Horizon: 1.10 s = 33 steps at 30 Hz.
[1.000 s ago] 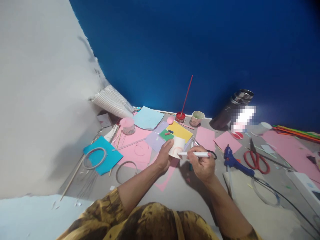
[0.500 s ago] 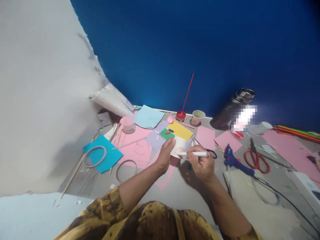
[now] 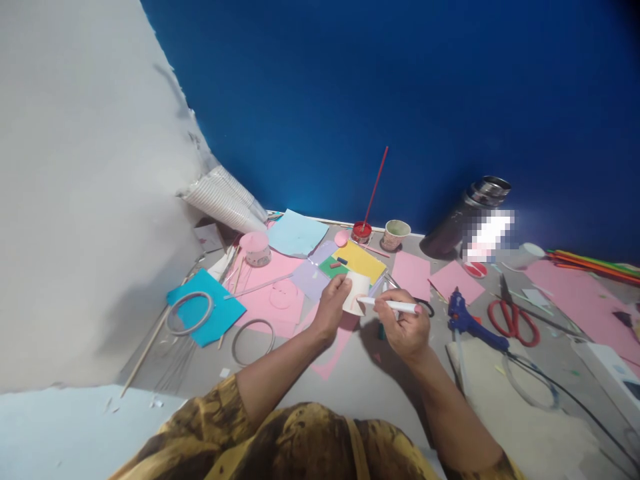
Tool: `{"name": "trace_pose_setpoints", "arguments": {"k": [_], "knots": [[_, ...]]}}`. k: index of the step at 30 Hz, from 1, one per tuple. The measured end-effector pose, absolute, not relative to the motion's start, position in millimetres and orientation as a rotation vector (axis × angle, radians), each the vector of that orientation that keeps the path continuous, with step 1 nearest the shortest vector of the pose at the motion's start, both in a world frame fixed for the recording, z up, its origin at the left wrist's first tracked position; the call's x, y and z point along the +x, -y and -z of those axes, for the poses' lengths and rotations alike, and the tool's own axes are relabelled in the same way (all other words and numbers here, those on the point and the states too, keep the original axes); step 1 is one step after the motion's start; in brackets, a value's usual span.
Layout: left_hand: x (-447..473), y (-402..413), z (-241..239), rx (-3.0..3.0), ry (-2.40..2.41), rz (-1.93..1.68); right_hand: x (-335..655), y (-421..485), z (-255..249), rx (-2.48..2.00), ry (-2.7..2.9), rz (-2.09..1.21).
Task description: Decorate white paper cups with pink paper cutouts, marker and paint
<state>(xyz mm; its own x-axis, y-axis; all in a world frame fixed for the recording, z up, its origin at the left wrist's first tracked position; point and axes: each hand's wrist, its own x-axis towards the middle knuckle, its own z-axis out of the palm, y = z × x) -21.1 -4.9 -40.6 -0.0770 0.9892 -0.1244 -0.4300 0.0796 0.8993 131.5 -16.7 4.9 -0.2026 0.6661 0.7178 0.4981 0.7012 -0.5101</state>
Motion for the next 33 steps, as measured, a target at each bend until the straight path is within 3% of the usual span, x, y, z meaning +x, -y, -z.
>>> {"name": "trace_pose_setpoints", "arguments": {"k": [33], "knots": [[-19.1,5.8,30.2,0.634,-0.868,-1.325,133.5,16.5,-9.1,-0.977,1.802,-0.230]]}}
